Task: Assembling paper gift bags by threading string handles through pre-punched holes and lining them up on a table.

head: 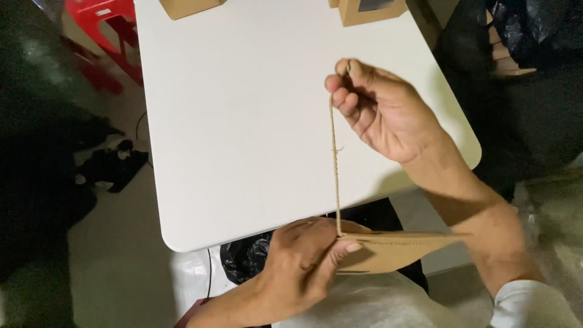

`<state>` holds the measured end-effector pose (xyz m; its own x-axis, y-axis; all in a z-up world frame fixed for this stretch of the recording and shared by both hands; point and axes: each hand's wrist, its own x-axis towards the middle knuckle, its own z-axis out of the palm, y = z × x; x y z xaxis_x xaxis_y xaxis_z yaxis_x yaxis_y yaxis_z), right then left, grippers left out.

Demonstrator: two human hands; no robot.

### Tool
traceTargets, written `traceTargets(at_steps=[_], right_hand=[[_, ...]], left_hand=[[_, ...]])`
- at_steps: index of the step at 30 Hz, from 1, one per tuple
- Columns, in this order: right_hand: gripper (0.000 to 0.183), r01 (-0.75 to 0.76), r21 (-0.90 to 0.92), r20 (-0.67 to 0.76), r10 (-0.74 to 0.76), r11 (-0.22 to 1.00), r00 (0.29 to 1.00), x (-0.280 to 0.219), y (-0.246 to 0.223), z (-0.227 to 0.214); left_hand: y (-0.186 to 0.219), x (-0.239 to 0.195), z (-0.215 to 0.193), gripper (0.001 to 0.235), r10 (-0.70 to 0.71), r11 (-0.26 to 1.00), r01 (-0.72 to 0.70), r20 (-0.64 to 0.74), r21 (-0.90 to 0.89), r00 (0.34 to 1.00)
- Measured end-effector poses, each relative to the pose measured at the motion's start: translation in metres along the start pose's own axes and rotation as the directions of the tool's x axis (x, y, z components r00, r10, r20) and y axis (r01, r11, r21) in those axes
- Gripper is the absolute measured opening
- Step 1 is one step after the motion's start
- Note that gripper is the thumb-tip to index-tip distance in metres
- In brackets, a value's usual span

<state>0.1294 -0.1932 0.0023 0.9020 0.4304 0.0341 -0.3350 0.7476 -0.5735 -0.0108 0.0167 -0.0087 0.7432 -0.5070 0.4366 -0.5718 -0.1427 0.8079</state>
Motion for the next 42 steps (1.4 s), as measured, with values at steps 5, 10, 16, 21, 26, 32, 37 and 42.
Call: traceTargets(at_steps=[5,10,16,21,26,32,37,42], right_hand=[[0.013,-0.13,0.432,-0.032,0.16,0.892,0.987,-0.044,0.036,-0.068],[0.01,0.2,0.142,-0.196,-0.17,0.97,0.966,-0.093,0.075,-0.085],[0.009,0.292,-0.173,-0.364,-0.337,0.941,0.869,-0.105,0.091,-0.098],[0.015,0.137,-0.235,-0.519,-0.244,0.962,0.819,-0.099,0.102,-0.125],[0.014,0.173,-0.322,-0.49,-0.32,0.931,0.811,-0.108,0.107,-0.104],[0.018,0.148,-0.973,0.045,-0.484,0.176,0.874,-0.113,0.09,-0.077],[0.018,0.224,-0.743,0.466,-0.247,-0.631,0.849,-0.084,0.097,-0.085],[0.023,0.23,-0.669,0.472,-0.166,-0.707,0.866,-0.076,0.109,-0.106]], left_hand=[[-0.024,-0.014,-0.016,0.022,-0.236,0.972,0.216,-0.313,-0.098,0.92],[-0.064,-0.02,-0.002,0.019,-0.54,0.834,0.376,-0.457,-0.404,0.707],[-0.087,-0.024,0.008,0.021,-0.623,0.748,0.368,-0.392,-0.553,0.677],[-0.1,-0.026,0.016,0.015,-0.662,0.708,0.319,-0.434,-0.629,0.611],[-0.084,-0.01,0.014,0.015,-0.7,0.677,0.32,-0.445,-0.663,0.559],[-0.113,-0.024,0.025,0.037,-0.701,0.657,0.343,-0.376,-0.671,0.606],[-0.136,-0.035,0.034,0.035,-0.78,0.577,0.387,-0.344,-0.719,0.522],[-0.128,-0.027,0.03,0.034,-0.761,0.591,0.361,-0.351,-0.722,0.545]])
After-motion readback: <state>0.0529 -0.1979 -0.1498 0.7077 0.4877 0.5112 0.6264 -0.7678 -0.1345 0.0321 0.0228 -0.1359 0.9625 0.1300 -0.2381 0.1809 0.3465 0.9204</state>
